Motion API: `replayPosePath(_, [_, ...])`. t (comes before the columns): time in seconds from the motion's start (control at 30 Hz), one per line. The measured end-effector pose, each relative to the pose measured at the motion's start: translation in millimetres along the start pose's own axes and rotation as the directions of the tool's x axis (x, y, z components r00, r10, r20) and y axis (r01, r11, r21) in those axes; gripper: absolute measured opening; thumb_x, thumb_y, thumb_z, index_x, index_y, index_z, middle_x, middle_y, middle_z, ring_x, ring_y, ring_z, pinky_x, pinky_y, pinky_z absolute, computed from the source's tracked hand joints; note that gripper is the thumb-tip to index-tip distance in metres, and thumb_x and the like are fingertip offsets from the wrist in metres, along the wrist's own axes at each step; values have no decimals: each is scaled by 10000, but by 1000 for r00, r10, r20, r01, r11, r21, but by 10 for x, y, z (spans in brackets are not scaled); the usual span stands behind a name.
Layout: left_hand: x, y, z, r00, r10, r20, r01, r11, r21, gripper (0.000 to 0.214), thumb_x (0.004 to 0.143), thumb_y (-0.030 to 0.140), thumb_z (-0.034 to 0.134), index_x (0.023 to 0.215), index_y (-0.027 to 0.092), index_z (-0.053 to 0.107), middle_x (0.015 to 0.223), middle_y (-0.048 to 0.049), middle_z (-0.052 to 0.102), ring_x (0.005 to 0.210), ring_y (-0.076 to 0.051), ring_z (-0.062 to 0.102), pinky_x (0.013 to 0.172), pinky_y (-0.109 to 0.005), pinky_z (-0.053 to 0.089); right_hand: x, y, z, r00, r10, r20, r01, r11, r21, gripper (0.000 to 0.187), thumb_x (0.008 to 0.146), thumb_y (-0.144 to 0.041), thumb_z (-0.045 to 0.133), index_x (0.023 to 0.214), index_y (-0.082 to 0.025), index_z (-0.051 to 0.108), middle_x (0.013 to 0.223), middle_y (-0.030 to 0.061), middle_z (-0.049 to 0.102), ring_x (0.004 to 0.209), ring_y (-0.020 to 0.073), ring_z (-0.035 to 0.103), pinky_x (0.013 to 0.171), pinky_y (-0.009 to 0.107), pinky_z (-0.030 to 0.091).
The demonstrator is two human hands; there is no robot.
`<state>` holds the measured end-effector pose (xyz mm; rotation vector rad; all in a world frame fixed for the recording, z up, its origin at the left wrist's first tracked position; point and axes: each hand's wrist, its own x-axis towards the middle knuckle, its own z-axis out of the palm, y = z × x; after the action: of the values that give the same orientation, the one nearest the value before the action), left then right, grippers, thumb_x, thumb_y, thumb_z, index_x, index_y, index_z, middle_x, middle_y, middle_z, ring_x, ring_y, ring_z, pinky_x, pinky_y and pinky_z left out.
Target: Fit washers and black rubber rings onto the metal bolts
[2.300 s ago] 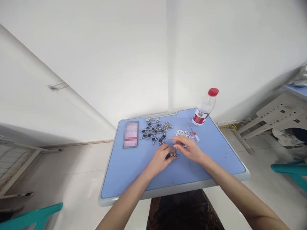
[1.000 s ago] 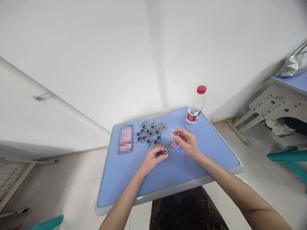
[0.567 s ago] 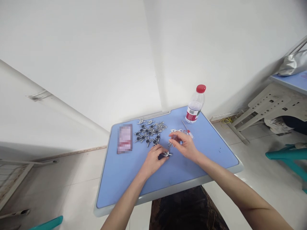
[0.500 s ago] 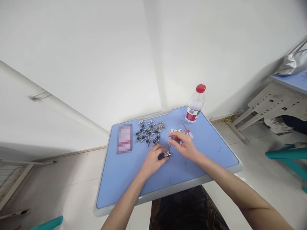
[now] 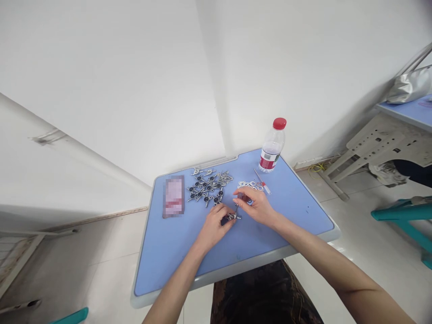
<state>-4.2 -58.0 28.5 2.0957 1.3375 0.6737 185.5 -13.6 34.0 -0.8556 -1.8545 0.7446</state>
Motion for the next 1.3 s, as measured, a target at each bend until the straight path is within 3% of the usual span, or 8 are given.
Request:
replayPosePath(0.63, [-3, -44, 41, 999, 17, -47, -18, 1000, -22, 63, 833, 197, 632, 891, 214, 652, 923, -27, 622, 882, -185, 595, 819, -333, 483, 4, -55, -19, 992, -83, 99, 86, 996, -21, 144, 939, -295, 535, 1023, -211, 616, 801, 35, 640, 671, 144, 581, 625, 267, 498])
replayPosePath(0.8, [-7, -24, 37, 999, 7, -47, -8, 1000, -8, 54, 826, 181, 621, 874, 205, 628, 890, -23, 603, 862, -184, 586, 793, -322, 482, 7, -57, -52, 972, -132, 196, 136, 991, -6, 232, 963, -215, 474, 1162, -233, 592, 900, 52, 652, 733, 149, 587, 635, 264, 491])
replayPosePath(0.9, [-10, -17, 29, 999, 28, -33, -27, 999, 16, 62, 832, 172, 605, 882, 207, 614, 891, -20, 598, 880, -188, 576, 800, -327, 476, 11, -49, -61, 958, -202, 203, 210, 978, -18, 319, 971, -196, 451, 1275, -242, 537, 857, 41, 646, 732, 153, 578, 646, 271, 486])
replayPosePath(1.13, [-14, -18, 34, 997, 75, -35, -71, 992, 105, 65, 834, 154, 608, 864, 207, 586, 908, -27, 612, 915, -208, 578, 816, -341, 466, 27, -115, -115, 924, -256, 284, 281, 959, -49, 350, 975, -208, 421, 1314, -209, 505, 900, 73, 630, 766, 174, 587, 675, 293, 494])
replayPosePath(1.3, [-21, -22, 36, 995, 93, -30, -89, 990, 111, 73, 842, 158, 617, 888, 207, 588, 912, -28, 611, 913, -207, 575, 814, -341, 466, 24, -103, -108, 924, -274, 267, 294, 955, -38, 357, 978, -165, 392, 1316, -221, 491, 897, 61, 638, 771, 165, 590, 686, 283, 490])
